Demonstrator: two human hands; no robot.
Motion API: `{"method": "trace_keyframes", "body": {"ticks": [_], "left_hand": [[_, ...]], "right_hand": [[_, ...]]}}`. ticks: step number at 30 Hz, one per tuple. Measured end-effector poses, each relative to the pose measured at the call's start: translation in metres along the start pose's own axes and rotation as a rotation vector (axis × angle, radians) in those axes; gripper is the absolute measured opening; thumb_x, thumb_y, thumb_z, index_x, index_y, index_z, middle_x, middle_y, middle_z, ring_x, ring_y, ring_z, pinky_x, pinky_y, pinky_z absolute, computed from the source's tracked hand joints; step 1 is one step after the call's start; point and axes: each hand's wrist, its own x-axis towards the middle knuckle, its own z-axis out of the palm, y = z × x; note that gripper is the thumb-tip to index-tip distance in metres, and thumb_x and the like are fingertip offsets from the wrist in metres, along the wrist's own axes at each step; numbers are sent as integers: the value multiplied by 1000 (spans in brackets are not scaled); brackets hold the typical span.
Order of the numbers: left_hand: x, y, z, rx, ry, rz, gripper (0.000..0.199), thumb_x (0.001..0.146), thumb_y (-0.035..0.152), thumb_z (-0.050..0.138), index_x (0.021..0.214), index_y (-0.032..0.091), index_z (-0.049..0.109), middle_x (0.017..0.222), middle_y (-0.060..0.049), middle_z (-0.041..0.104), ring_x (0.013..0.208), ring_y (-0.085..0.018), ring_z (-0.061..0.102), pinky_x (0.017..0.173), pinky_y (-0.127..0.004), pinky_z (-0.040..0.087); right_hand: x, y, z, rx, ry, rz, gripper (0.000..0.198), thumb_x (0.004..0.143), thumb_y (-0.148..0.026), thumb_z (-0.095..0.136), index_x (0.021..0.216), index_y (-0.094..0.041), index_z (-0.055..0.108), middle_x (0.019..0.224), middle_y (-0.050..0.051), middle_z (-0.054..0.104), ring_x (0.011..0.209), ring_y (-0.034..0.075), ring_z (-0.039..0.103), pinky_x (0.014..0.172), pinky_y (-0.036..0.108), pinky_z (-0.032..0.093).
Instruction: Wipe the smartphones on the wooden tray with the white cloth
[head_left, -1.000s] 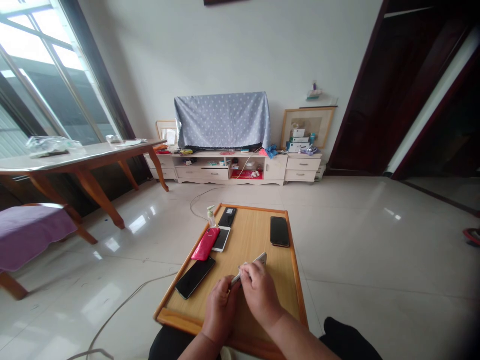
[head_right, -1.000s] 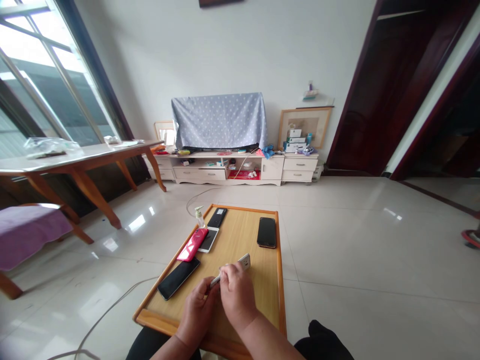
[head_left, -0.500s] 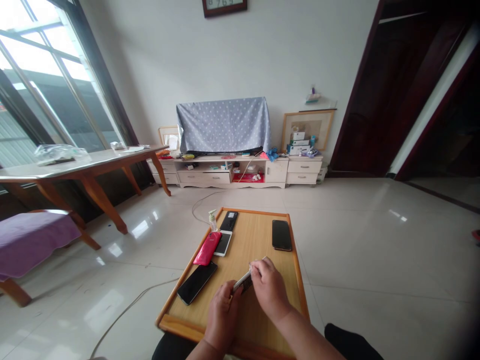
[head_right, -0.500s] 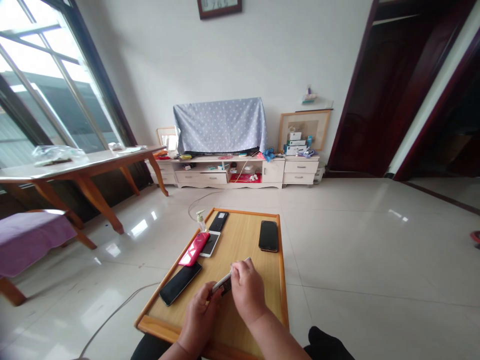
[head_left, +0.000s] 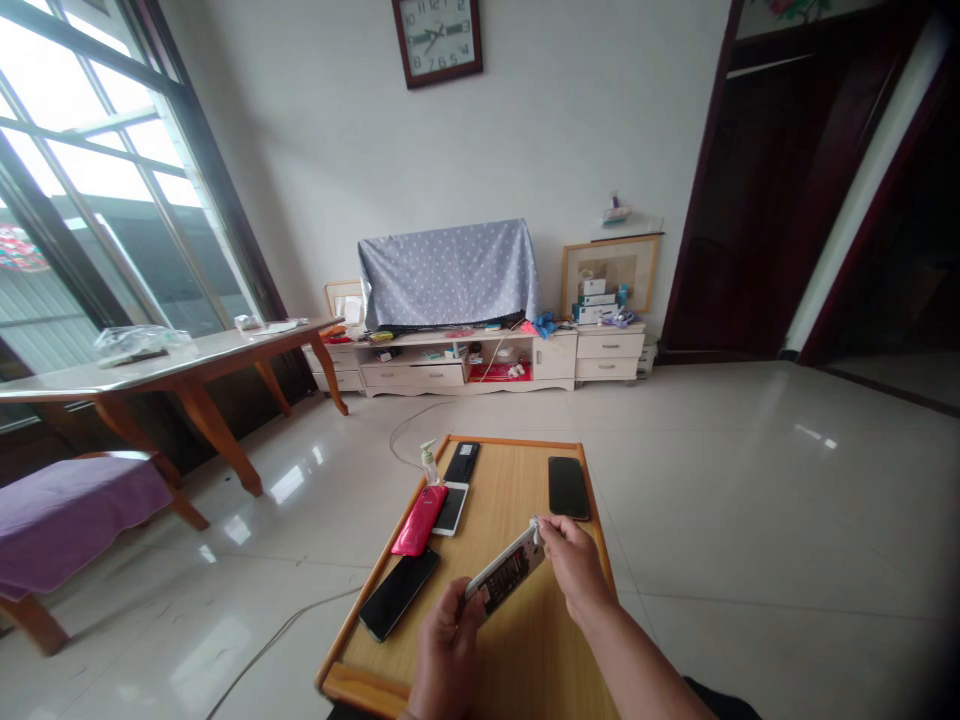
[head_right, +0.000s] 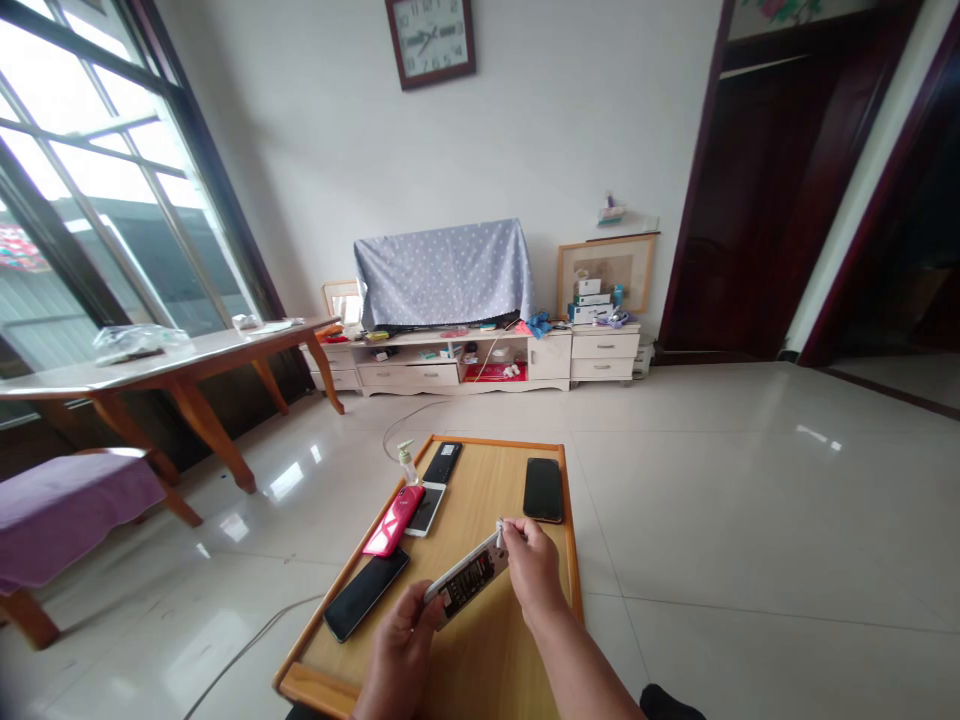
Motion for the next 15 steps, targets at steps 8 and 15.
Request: {"method": "trace_keyframes", "body": {"ticks": [8,15], "left_hand": [[6,21,1,-319,48,-154,43,80,60,70,93,19,68,79,1,63,71,-13,53,67,-22,45],[7,37,10,-584,70,-341,43,73,58,77,87,19,63,83,2,66,71,-10,60,66,-22,49]], "right_hand": [[-4,-15,-9,119,-1,73,46,71,-62,72,86,-18,73,73,4,71,55,15,55,48,25,37],[-5,-17,-12,204,21,105,47,72,-60,74,91,-16,73,79,5,71,54,12,51,48,24,38]]}}
